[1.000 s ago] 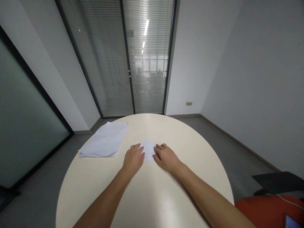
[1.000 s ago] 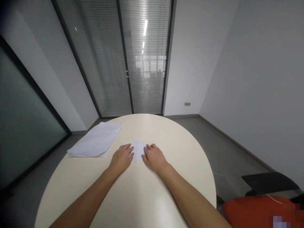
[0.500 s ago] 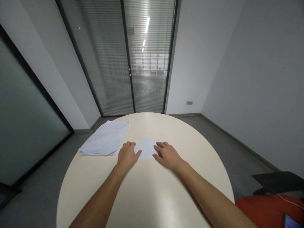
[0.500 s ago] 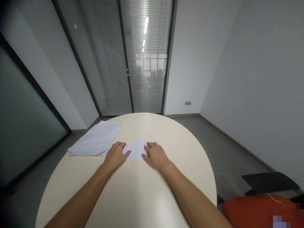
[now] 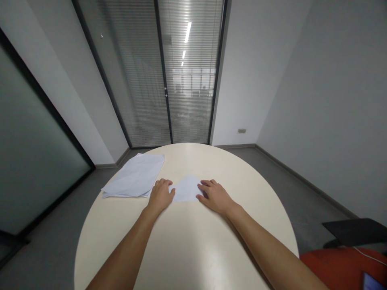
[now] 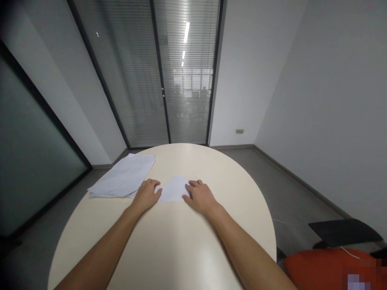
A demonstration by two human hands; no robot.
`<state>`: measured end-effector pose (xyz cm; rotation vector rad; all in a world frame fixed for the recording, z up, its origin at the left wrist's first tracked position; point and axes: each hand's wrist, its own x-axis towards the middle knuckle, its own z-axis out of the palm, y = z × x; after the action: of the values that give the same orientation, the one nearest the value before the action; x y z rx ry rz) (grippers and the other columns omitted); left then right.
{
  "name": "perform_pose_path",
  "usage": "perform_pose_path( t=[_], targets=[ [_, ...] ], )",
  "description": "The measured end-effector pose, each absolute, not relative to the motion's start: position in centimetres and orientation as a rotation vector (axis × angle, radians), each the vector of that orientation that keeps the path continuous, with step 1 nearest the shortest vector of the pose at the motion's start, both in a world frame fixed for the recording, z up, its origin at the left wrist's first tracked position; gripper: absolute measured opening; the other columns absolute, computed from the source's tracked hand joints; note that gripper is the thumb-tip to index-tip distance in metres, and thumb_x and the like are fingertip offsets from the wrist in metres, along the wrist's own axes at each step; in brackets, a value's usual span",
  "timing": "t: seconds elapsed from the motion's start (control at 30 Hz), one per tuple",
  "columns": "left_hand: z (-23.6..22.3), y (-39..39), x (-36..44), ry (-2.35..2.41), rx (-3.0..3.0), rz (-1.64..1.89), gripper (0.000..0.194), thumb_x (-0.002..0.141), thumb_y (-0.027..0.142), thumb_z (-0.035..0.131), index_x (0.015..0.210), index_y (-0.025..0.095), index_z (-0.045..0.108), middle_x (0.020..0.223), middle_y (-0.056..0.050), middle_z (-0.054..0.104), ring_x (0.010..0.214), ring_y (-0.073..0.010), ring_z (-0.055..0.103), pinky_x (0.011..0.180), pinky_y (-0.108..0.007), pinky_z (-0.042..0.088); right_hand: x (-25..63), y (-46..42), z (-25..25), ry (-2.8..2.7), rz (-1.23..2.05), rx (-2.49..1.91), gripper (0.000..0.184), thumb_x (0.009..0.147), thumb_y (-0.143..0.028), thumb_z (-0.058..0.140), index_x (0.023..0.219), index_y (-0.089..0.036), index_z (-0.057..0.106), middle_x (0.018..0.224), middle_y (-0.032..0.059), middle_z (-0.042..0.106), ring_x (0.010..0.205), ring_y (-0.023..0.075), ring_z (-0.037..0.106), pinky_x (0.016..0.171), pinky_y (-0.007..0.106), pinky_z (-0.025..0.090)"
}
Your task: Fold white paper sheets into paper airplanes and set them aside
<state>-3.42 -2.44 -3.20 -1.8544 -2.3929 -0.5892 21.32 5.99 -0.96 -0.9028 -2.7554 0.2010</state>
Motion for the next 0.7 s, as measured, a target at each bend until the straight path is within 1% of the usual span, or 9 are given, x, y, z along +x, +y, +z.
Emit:
perform_pose_path(
  t=[0.17, 0.33, 0.53, 0.7],
  targets=[
    [-3.8, -2.3, -3.7, -2.388, -1.863, -0.639, 0.016, 0.087, 0.022, 0.06, 0.102, 0.018, 0.063, 0.113, -0.01, 0.063, 0.109, -0.0263, 0.056, 0.097, -0.039, 0.045, 21.4, 6.1, -1.0, -2.759, 0.205, -0.896, 0.035, 0.096, -0.045, 0.053, 0.117, -0.021, 0.067, 0.136, 0.0122, 0.06, 0.118, 0.0292, 0.053, 0.1, 0.041, 0.04],
    [-4.2, -2.2, -3.9, -2.366, -1.892, -0.683, 0.013, 0.086, 0.02, 0.059, 0.1, 0.019, 0.059, 0.115, -0.01, 0.062, 0.111, -0.0262, 0.055, 0.099, -0.04, 0.044, 21.4, 6.1, -1.0, -2.757, 0.202, -0.887, 0.037, 0.096, -0.046, 0.053, 0.12, -0.021, 0.066, 0.136, 0.0119, 0.06, 0.119, 0.0293, 0.053, 0.1, 0.04, 0.04],
    [-4.2, -2.1, -4.0, -2.345, -1.892, -0.762, 0.017, 0.084, 0.017, 0.061, 0.101, 0.021, 0.058, 0.112, -0.008, 0.064, 0.112, -0.0256, 0.057, 0.098, -0.04, 0.045, 21.3, 6.2, -1.1, -2.762, 0.203, -0.871, 0.035, 0.097, -0.046, 0.052, 0.117, -0.021, 0.067, 0.135, 0.0124, 0.061, 0.118, 0.0284, 0.054, 0.101, 0.04, 0.039],
    [-3.7, -2.2, -3.8, -2.331, -1.947, -0.824, 0.019, 0.084, 0.013, 0.06, 0.101, 0.021, 0.059, 0.103, -0.006, 0.066, 0.106, -0.0239, 0.059, 0.095, -0.038, 0.047, 21.4, 6.2, -1.2, -2.752, 0.196, -0.868, 0.035, 0.096, -0.046, 0.053, 0.117, -0.021, 0.066, 0.135, 0.0119, 0.061, 0.117, 0.0287, 0.054, 0.1, 0.04, 0.04]
  ],
)
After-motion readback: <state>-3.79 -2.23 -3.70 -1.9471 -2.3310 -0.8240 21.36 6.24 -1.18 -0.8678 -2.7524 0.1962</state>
